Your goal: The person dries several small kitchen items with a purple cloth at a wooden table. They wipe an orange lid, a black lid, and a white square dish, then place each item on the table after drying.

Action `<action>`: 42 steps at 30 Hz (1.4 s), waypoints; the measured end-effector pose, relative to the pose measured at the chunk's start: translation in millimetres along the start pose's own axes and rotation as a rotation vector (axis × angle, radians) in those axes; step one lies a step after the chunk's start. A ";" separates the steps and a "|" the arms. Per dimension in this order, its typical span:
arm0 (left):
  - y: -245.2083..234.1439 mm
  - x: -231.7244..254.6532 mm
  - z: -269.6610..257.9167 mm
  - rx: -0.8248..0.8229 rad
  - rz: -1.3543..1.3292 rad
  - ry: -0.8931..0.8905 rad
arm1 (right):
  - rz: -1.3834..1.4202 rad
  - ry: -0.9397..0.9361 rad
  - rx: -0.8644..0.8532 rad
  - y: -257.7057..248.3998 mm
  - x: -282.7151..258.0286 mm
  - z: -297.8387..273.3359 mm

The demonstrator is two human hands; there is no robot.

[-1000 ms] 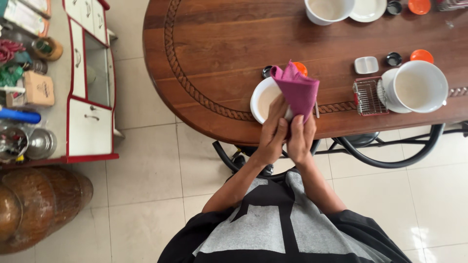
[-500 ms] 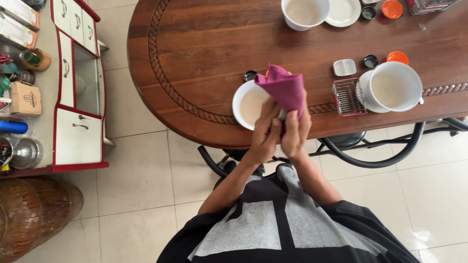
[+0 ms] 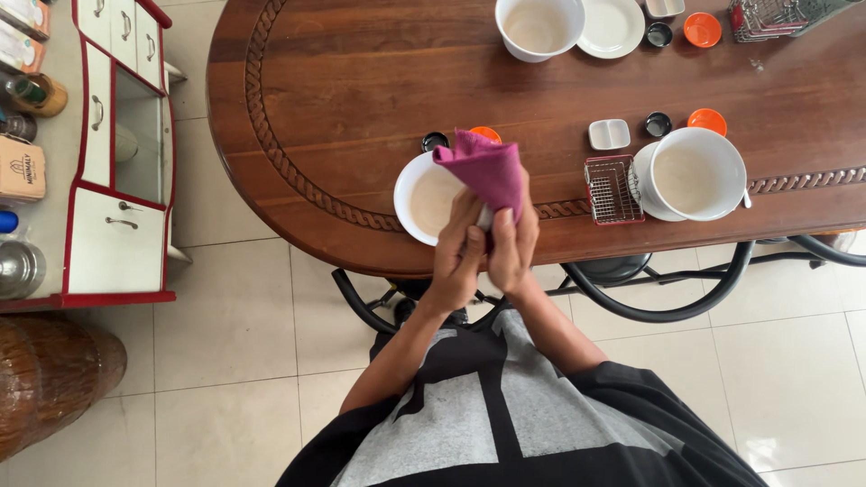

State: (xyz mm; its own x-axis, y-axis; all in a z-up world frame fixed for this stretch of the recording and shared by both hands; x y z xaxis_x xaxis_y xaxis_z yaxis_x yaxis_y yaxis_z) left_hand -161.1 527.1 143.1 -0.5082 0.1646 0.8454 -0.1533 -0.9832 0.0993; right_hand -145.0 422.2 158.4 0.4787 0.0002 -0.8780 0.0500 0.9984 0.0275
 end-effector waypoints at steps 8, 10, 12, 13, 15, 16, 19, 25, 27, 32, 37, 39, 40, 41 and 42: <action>-1.8 -22.7 -3.6 -0.015 -0.268 -0.238 | -0.127 -0.213 0.034 7.3 -6.3 -9.2; 0.0 -8.7 2.6 -0.062 -0.103 -0.081 | 0.001 -0.025 0.084 -5.7 16.7 -7.0; 1.7 -1.5 6.2 -0.094 -0.025 -0.014 | 0.058 0.045 0.133 -14.4 33.6 -5.9; 1.4 -1.8 7.5 -0.101 -0.028 -0.024 | 0.085 0.079 0.156 -16.0 40.2 -6.1; -2.5 -6.6 10.8 -0.089 -0.065 -0.063 | 0.024 0.043 0.124 -9.6 38.9 -10.0; -5.7 -11.1 11.7 -0.070 -0.099 -0.093 | -0.007 0.024 0.108 -5.2 36.1 -12.1; -13.0 -30.0 10.1 -0.011 -0.279 -0.231 | -0.106 -0.137 0.036 11.6 19.7 -17.2; -17.6 -27.7 13.4 -0.048 -0.202 -0.141 | -0.033 -0.062 0.062 7.0 37.3 -3.0; -19.3 -17.6 16.5 -0.082 -0.124 -0.056 | 0.055 -0.026 0.130 2.1 47.1 1.1; -28.8 -12.7 22.4 -0.087 -0.167 -0.089 | -0.202 -0.078 0.123 13.6 35.4 -2.7; -39.2 -13.6 12.9 -0.097 -0.245 -0.219 | -0.181 -0.207 0.025 35.3 13.2 -9.1; -39.8 -9.4 8.7 -0.108 -0.197 -0.171 | -0.098 -0.096 0.042 29.6 20.5 -6.0; -40.4 -7.3 7.1 -0.109 -0.157 -0.135 | -0.055 -0.042 0.049 27.7 25.2 -4.4; -41.2 -6.0 5.8 -0.111 -0.116 -0.100 | -0.019 0.036 0.076 26.9 31.4 -4.2; -43.1 -7.7 5.0 -0.103 -0.109 -0.100 | 0.017 0.113 0.103 27.0 37.4 -4.7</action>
State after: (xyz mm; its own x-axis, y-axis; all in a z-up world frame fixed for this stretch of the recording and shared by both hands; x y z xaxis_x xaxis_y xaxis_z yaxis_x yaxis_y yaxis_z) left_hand -146.4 567.8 135.0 -0.3982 0.2557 0.8809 -0.2916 -0.9458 0.1427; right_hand -129.8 449.4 124.0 0.3784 0.0298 -0.9251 0.1354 0.9869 0.0872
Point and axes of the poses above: each hand's wrist, its own z-axis towards the middle knuckle, its own y-axis out of the palm, x = y × z, the point moved 6 cm from there along z, towards the middle knuckle, and after that the axes turned 1 degree about z, right-handed, at the moved point
